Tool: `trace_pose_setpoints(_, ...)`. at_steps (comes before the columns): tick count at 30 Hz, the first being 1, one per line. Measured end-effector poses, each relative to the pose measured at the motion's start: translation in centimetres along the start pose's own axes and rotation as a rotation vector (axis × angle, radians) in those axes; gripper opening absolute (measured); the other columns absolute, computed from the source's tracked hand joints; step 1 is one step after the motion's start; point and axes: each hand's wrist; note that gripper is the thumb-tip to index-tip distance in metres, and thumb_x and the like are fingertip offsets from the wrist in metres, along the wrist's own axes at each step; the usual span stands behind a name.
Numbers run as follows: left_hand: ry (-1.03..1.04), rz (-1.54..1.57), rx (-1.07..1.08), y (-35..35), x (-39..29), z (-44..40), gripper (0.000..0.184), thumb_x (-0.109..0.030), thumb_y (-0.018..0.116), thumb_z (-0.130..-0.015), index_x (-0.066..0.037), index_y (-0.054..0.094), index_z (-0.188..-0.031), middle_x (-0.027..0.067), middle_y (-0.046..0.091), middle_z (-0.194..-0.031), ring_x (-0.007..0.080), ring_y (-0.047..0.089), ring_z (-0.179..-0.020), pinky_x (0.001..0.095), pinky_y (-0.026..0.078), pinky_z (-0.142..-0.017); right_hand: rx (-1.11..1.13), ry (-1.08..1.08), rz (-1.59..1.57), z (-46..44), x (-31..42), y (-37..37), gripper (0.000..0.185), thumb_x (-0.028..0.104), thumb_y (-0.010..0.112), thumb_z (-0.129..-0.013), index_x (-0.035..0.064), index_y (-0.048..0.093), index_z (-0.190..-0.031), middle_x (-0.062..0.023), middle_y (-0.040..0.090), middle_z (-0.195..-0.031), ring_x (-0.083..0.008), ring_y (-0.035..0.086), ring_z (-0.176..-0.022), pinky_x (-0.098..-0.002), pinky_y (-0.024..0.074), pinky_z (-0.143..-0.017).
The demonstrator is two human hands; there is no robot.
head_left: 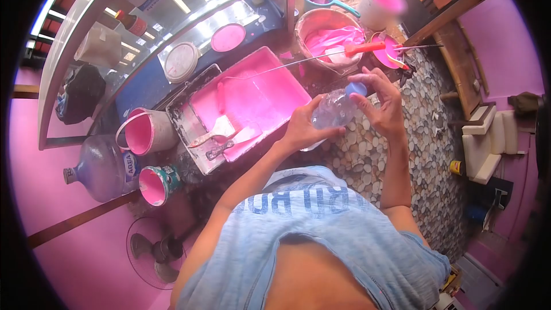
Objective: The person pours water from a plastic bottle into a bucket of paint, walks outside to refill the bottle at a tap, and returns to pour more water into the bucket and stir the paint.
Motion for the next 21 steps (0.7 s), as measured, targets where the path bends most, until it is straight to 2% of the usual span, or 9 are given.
trace_pose_setpoints(2, -0.108, -0.037, 0.148, -0.6, 0.2, 0.4, 0.086, -0.050, 0.084, -0.061, -0.006, 0.054, -0.128, 0.0140, 0.068, -0.104, 0.0246, 0.066, -0.096, 0.0361, 0.049, -0.087, 0.039, -0.056, 0.208, 0.5, 0.0, -0.8, 0.027, 0.012, 0.079, -0.075, 0.0011, 0.065, -0.096, -0.0082, 0.061, -0.090, -0.0167, 0.061, -0.083, -0.0275, 0.0490, -0.074)
trace_pose_setpoints(5, -0.087, 0.041, 0.438, -1.1, 3.6, 0.8, 0.085, -0.038, 0.088, -0.060, 0.000, 0.054, -0.128, 0.0114, 0.064, -0.112, 0.0186, 0.059, -0.105, 0.0336, 0.043, -0.095, 0.134, -0.111, 0.375, 2.1, 0.0, -1.6, 0.032, 0.025, 0.083, -0.071, 0.0040, 0.060, -0.079, -0.0058, 0.058, -0.067, -0.0183, 0.059, -0.057, -0.0313, 0.0474, -0.052)
trace_pose_setpoints(7, -0.145, 0.166, 0.602, -1.6, 1.7, 0.4, 0.085, -0.032, 0.088, -0.060, 0.002, 0.053, -0.129, 0.0114, 0.063, -0.115, 0.0182, 0.057, -0.108, 0.0334, 0.041, -0.098, 0.261, -0.123, 0.419, 2.9, 0.4, -2.1, 0.028, 0.022, 0.079, -0.075, 0.0055, 0.056, -0.074, -0.0073, 0.055, -0.061, -0.0187, 0.056, -0.051, -0.0327, 0.0447, -0.049)
trace_pose_setpoints(9, -0.167, 0.203, 0.654, -1.1, 2.3, 0.4, 0.085, -0.030, 0.088, -0.059, 0.003, 0.052, -0.129, 0.0114, 0.062, -0.117, 0.0183, 0.056, -0.109, 0.0332, 0.041, -0.098, 0.202, -0.114, 0.432, 3.6, -0.1, -1.5, 0.023, 0.016, 0.072, -0.079, 0.0052, 0.054, -0.072, -0.0091, 0.053, -0.058, -0.0196, 0.054, -0.047, -0.0336, 0.0420, -0.047)
trace_pose_setpoints(10, -0.135, 0.156, 0.618, -1.0, 1.9, 0.4, 0.083, -0.039, 0.086, -0.061, -0.002, 0.054, -0.129, 0.0117, 0.065, -0.112, 0.0206, 0.061, -0.104, 0.0332, 0.044, -0.094, 0.170, -0.115, 0.441, 3.9, -0.5, -1.3, 0.021, 0.014, 0.069, -0.081, 0.0050, 0.052, -0.071, -0.0100, 0.052, -0.056, -0.0200, 0.053, -0.045, -0.0341, 0.0407, -0.046)
trace_pose_setpoints(14, -0.002, -0.342, 0.267, 1.5, 1.9, -0.3, 0.076, -0.056, 0.078, -0.064, -0.016, 0.058, -0.126, 0.0132, 0.069, -0.103, 0.0302, 0.067, -0.093, 0.0385, 0.050, -0.083, -0.005, 0.343, 0.416, 4.8, -4.8, -0.9, 0.016, 0.010, 0.058, -0.087, 0.0018, 0.051, -0.075, -0.0129, 0.050, -0.054, -0.0221, 0.049, -0.044, -0.0350, 0.0375, -0.046)
trace_pose_setpoints(17, 0.010, -0.348, 0.216, 3.7, 3.6, -0.1, 0.077, -0.054, 0.079, -0.064, -0.015, 0.057, -0.126, 0.0132, 0.069, -0.105, 0.0305, 0.067, -0.093, 0.0399, 0.050, -0.082, -0.120, 0.384, 0.374, 6.7, -8.2, -1.0, 0.020, 0.015, 0.057, -0.089, 0.0011, 0.052, -0.075, -0.0123, 0.051, -0.054, -0.0225, 0.050, -0.046, -0.0357, 0.0378, -0.046)
trace_pose_setpoints(18, 0.131, -0.307, 0.151, 4.2, 4.6, -0.1, 0.081, -0.054, 0.078, -0.062, -0.017, 0.054, -0.130, 0.0125, 0.070, -0.095, 0.0315, 0.067, -0.088, 0.0406, 0.051, -0.080, -0.109, 0.387, 0.363, 6.5, -6.9, -1.1, 0.023, 0.019, 0.062, -0.089, 0.0016, 0.053, -0.077, -0.0116, 0.053, -0.055, -0.0230, 0.054, -0.048, -0.0350, 0.0406, -0.047)
trace_pose_setpoints(21, 0.037, -0.128, 0.404, 3.4, 5.5, -1.5, 0.081, -0.054, 0.079, -0.063, -0.017, 0.053, -0.131, 0.0124, 0.070, -0.097, 0.0313, 0.067, -0.090, 0.0415, 0.050, -0.081, 0.027, 0.180, 0.398, 6.2, -5.4, -1.6, 0.025, 0.022, 0.067, -0.086, 0.0030, 0.052, -0.079, -0.0107, 0.054, -0.057, -0.0234, 0.057, -0.050, -0.0340, 0.0436, -0.048)
Point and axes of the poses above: each hand's wrist, its own z-axis away from the middle knuckle, its own y-axis out of the palm, x = y × z
